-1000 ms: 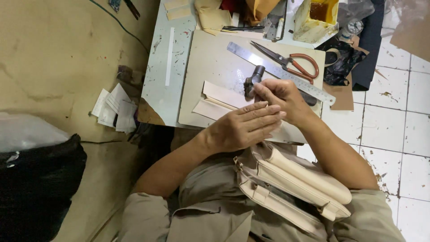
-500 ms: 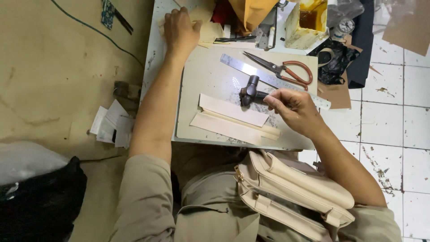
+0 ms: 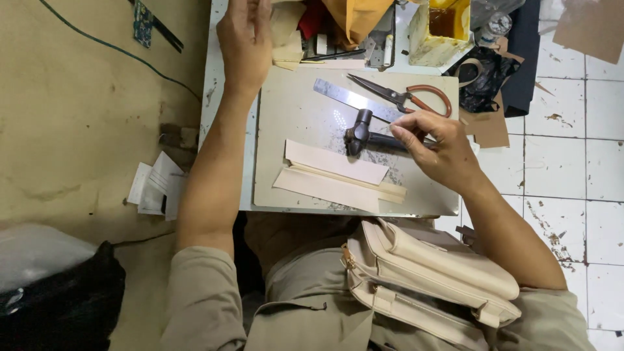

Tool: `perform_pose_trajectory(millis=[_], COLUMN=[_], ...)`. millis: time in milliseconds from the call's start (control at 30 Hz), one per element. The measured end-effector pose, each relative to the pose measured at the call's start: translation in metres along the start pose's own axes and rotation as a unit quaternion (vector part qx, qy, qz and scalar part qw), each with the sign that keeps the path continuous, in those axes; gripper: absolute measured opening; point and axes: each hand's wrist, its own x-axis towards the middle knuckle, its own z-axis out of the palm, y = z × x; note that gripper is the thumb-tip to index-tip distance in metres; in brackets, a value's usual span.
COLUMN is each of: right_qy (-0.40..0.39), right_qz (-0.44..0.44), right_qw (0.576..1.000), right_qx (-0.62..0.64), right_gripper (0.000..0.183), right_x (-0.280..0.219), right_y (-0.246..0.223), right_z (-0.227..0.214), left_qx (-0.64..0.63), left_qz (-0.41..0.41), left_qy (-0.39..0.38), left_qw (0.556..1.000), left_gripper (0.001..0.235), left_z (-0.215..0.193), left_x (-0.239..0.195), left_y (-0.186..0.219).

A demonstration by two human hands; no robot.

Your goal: The person measures and marks a strip of light-colored material with a ruler and pen, then cuts it with scissors. They apply glue to the strip and attach it to a white frame-like piece. The person then measures a light-colored handbag with the ruler and fits the prepared strip into a slot on the bag.

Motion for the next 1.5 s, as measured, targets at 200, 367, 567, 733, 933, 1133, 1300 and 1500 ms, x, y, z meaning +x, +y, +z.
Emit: perform_pose_trajectory(millis=[200, 367, 567, 733, 933, 1133, 1300, 1500], right_qy=[0.029, 0.05, 0.124, 0.103, 0.007, -0.219, -0.264, -0.323], right_qz=[-0.029, -0.11, -0.04, 0.009, 0.19, 0.164, 0.131, 0.091], right_qw=[0.997, 0.971, 0.953, 0.971, 0.977, 0.961, 0.955, 0.937], right_qx=[0.06, 0.204, 0.275, 0.216, 0.097, 0.037, 0.032, 0.099], right_gripper=[0.02, 0.061, 0.025, 0.02, 0.019, 0.014, 0.02, 0.026], right_x=[0.01, 0.001, -0.033, -0.078, -0.153, -0.127, -0.117, -0.103], right_y=[-0.031, -0.039, -0.069, -0.076, -0.072, -0.11, -0.126, -0.133], right_z=[-0.011, -0.002, -0.03, -0.068, -0.109, -0.088, -0.071, -0.06], left_qx=[-0.194, -0.24, -0.324, -0.384, -0.358, -0.347, -0.327, -0.394], left_qz=[-0.051, -0.119, -0.074, -0.062, -0.124, -0.133, -0.11, -0.152], left_qy=[-0.078, -0.162, -0.225, -0.378, -0.364, -0.294, -0.277, -0.309], left_qw=[0.977, 0.95, 0.916, 0.84, 0.851, 0.88, 0.897, 0.852], left_gripper=[0.014, 0.022, 0.023, 0.031, 0.044, 0.037, 0.038, 0.049], left_z=[-0.021, -0.01, -0.018, -0.044, -0.047, -0.033, -0.028, -0.032], left_x=[-0.017, -0.054, -0.087, -0.122, -0.173, -0.181, -0.186, -0.187], left_y=[0.118, 0.206, 0.228, 0.231, 0.241, 0.256, 0.257, 0.252])
